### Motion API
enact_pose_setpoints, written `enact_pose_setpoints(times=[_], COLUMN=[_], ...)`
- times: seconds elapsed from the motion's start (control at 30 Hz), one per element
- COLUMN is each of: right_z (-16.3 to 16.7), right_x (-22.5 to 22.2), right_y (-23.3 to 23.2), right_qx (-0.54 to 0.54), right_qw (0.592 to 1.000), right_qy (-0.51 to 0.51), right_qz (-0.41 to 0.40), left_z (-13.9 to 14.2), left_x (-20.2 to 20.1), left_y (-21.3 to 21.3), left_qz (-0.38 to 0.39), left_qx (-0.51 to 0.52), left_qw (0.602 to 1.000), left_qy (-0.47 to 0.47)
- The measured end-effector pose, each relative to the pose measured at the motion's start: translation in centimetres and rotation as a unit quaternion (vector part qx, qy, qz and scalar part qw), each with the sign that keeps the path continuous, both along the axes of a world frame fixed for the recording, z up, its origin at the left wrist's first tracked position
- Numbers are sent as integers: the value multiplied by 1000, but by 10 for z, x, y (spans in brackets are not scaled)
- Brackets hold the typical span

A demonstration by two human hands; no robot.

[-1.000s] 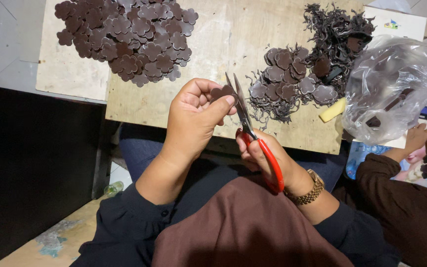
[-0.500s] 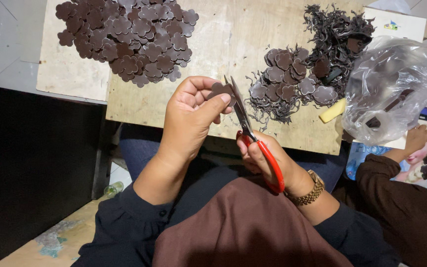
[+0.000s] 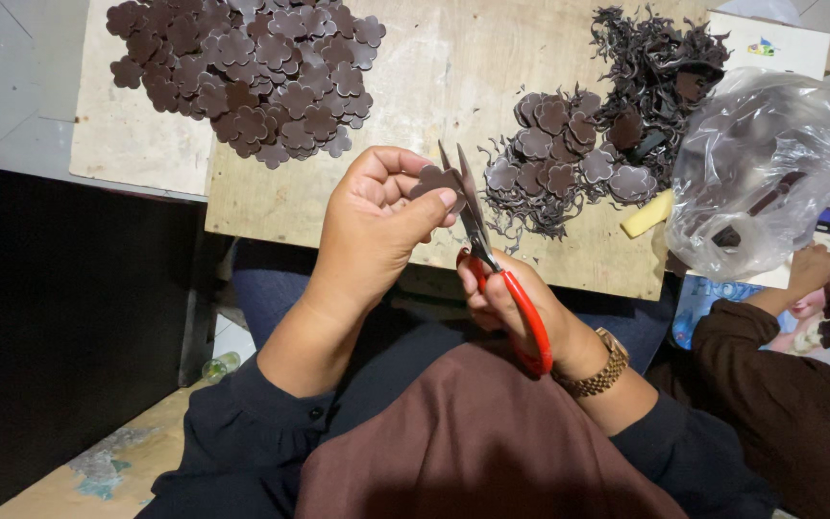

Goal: The person trims the edges of dark brown flower-shaped felt pieces using red-handled scissors. They pick up each piece, smooth the edges, and place the trimmed pieces into a growing pile on the table.

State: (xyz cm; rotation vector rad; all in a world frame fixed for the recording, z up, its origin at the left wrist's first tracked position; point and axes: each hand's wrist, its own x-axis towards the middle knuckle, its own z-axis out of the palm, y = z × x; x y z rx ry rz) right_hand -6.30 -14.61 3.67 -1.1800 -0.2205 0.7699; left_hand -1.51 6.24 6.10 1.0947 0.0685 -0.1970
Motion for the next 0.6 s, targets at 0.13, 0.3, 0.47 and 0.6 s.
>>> enact_pose_setpoints(times=[0.13,0.3,0.47,0.6], right_z=[1,6,9,9], right_x=[0,3,5,7], right_y=[-2,-4,-3,-4], right_qx=[-8,-3,7,5], right_qw=[1000,999,999,998], right_qy=[-2,35,-27,-43], right_qz=[-3,24,34,45], left_z=[0,0,-1,-2], left_x=[2,5,6,7], left_y=[1,4,2,3], left_qz=[1,-8,-24,-22], left_qx=[7,9,-7,-4], left_qw=[1000,1000,1000,1000], left_qy=[8,-4,6,13])
